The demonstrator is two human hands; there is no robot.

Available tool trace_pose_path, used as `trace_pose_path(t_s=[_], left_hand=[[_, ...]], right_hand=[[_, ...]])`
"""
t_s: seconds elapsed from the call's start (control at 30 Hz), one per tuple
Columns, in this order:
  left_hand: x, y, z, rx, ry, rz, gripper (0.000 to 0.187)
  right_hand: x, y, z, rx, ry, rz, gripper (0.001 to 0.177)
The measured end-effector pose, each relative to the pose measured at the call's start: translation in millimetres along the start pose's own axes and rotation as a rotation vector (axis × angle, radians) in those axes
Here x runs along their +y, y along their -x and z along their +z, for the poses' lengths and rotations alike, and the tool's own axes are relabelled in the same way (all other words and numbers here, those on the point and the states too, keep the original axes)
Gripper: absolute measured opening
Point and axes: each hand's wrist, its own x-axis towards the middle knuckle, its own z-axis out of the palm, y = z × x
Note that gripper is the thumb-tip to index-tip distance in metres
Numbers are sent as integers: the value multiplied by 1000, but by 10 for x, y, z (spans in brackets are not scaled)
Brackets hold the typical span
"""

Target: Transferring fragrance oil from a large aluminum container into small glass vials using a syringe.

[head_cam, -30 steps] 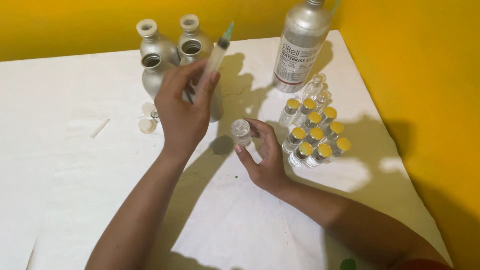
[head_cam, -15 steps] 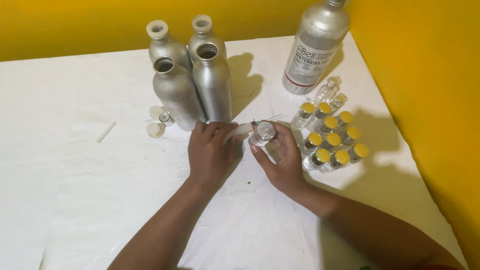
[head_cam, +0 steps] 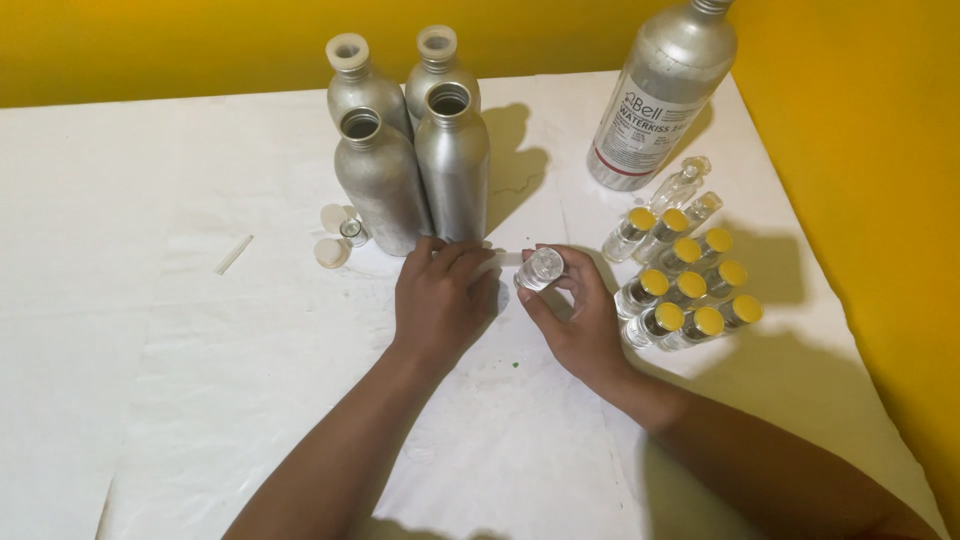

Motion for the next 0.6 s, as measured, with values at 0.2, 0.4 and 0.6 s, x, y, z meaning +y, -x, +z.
trace_pose_path(t_s=[0.2,0.4,0.6], left_hand=[[-111,20,21,-20,55,57,5],[-223,-2,4,73,-84,119,20],[-219,6,-88,-431,-289,-286,36]], right_hand=[[44,0,17,-19,40,52,56],[101,-21,-36,-95,117,63,53],[-84,-50,-57,-197,264,138,50]])
